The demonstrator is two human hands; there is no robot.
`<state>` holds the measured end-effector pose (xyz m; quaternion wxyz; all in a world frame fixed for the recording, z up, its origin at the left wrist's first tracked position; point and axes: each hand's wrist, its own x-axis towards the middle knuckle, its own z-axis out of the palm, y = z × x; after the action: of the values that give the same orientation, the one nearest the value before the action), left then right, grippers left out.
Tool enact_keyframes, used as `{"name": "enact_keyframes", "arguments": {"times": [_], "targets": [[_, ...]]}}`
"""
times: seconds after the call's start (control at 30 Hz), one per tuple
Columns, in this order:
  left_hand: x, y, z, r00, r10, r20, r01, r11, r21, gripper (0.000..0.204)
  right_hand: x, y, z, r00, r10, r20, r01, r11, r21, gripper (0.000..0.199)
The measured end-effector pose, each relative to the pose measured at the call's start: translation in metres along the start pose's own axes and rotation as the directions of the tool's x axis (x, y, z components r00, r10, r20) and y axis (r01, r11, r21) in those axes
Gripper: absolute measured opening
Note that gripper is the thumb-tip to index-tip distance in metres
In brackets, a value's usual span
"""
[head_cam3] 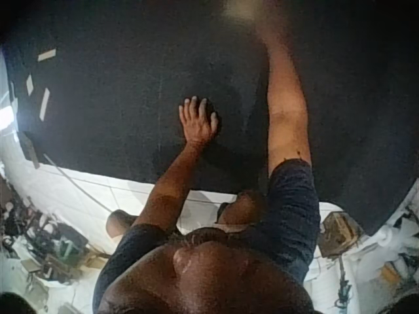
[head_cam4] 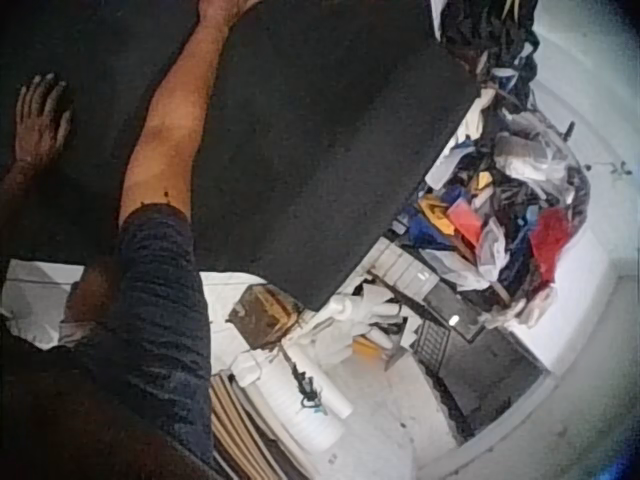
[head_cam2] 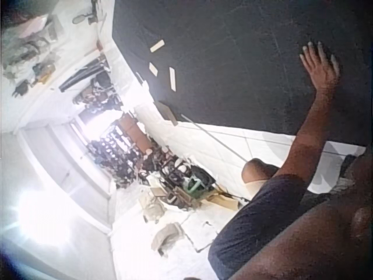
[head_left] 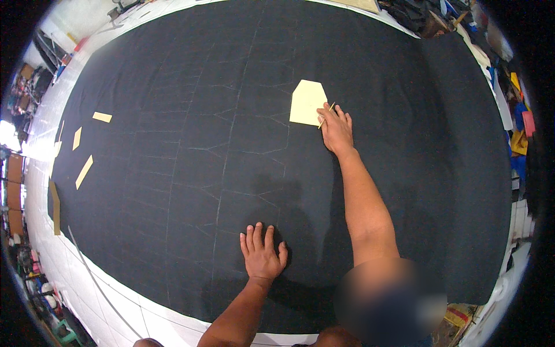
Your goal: The person marks a large piece of black fabric on the floor using a template and a marking tool, then uses a long metal ruler to draw straight lines across the material.
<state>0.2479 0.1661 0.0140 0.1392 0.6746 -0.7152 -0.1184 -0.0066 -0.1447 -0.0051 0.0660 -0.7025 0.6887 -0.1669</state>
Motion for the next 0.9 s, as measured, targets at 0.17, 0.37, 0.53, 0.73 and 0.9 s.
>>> {"name": "enact_keyframes", "arguments": {"times": [0.17, 0.37, 0.53, 0.73, 0.9], "targets": [[-0.001, 0.002, -0.002, 1.000, -0.002, 0.017, 0.002, 1.000, 0.007, 0.055, -0.002, 0.002, 0.002, 1.000, 0.005, 0.004, -0.006, 1.000, 0.013, 0.034], [0.002, 0.005, -0.003, 0.999, -0.017, 0.029, 0.017, 1.000, -0.008, 0.056, 0.003, 0.009, -0.002, 0.970, 0.041, -0.240, 0.008, 0.980, 0.198, 0.033], [0.001, 0.002, -0.003, 1.000, -0.015, 0.010, 0.015, 1.000, -0.003, 0.055, -0.002, 0.014, -0.028, 0.912, 0.349, -0.215, -0.189, 0.824, 0.534, 0.041], [0.003, 0.003, -0.001, 1.000, -0.018, -0.006, 0.018, 1.000, 0.022, 0.053, -0.011, 0.015, -0.037, 0.963, 0.268, -0.002, -0.224, 0.810, 0.542, 0.033], [0.003, 0.004, -0.001, 1.000, -0.014, -0.023, 0.014, 1.000, 0.013, 0.052, -0.010, 0.015, -0.042, 0.977, 0.139, -0.163, -0.066, 0.918, 0.390, 0.028]]}}
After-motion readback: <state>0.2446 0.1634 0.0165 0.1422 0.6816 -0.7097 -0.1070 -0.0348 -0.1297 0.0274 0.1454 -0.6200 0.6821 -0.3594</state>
